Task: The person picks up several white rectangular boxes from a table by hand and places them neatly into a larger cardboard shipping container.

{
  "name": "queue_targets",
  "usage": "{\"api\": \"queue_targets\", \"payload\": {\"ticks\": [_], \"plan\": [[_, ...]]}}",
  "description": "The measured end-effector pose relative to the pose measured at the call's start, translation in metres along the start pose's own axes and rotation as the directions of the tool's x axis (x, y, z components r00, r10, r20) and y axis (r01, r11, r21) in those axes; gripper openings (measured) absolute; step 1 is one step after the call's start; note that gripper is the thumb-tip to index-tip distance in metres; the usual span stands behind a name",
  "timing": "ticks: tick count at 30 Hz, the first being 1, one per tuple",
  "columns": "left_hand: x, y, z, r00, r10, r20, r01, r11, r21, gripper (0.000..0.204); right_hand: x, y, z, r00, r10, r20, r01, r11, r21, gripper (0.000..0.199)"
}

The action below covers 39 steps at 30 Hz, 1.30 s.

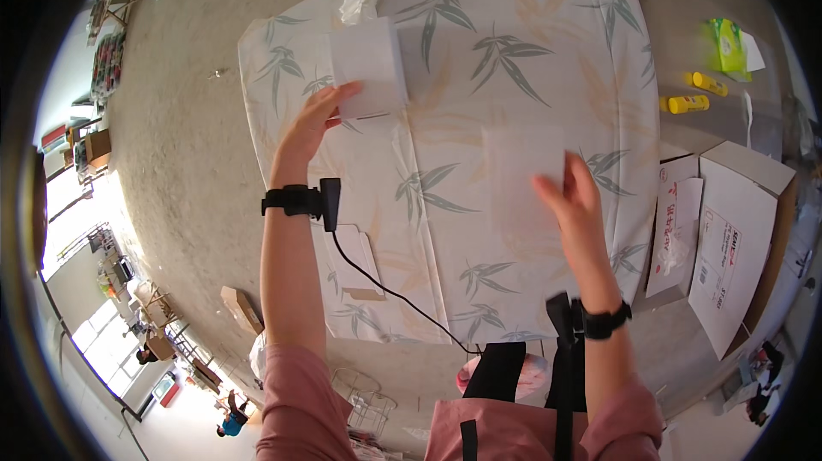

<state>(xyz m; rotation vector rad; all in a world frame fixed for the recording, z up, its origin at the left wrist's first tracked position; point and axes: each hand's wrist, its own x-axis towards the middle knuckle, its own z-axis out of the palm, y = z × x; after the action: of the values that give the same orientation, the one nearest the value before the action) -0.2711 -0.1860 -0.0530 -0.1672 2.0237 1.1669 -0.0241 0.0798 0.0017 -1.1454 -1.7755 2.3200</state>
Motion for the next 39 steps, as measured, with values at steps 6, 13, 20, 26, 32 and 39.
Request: {"api": "queue_targets", "payload": {"ticks": [6,13,20,26,32,39], "plan": [[-0.019,-0.006,0.072,0.998,0.015,0.067,-0.018,0.999,0.046,0.078,0.050,-0.036,0.070,0.994,-0.063,0.091,0.055,0.994,0.091,0.043],[-0.062,-0.015,0.112,0.966,0.057,0.253,0.012,0.965,-0.263,0.067,0.056,0.001,0.046,0.990,-0.139,-0.020,0.133,0.973,-0.191,0.051],[-0.064,-0.006,0.159,0.983,0.169,-0.069,-0.182,0.897,-0.403,0.070,0.057,0.019,0.060,0.984,0.035,0.173,-0.027,0.998,-0.051,0.063],[-0.107,-0.040,0.202,0.980,0.169,-0.107,-0.199,0.869,-0.452,0.072,0.026,0.025,0.012,0.973,0.123,0.197,-0.089,0.981,-0.171,0.058],[-0.203,-0.077,0.253,0.978,0.186,-0.091,-0.205,0.820,-0.534,0.086,-0.061,0.037,-0.055,0.939,0.197,0.280,-0.155,0.974,-0.165,0.082],[-0.243,-0.086,0.273,0.948,0.317,0.025,-0.267,0.838,-0.476,0.116,-0.084,0.032,-0.111,0.819,0.137,0.557,0.164,0.874,-0.457,0.106]]}}
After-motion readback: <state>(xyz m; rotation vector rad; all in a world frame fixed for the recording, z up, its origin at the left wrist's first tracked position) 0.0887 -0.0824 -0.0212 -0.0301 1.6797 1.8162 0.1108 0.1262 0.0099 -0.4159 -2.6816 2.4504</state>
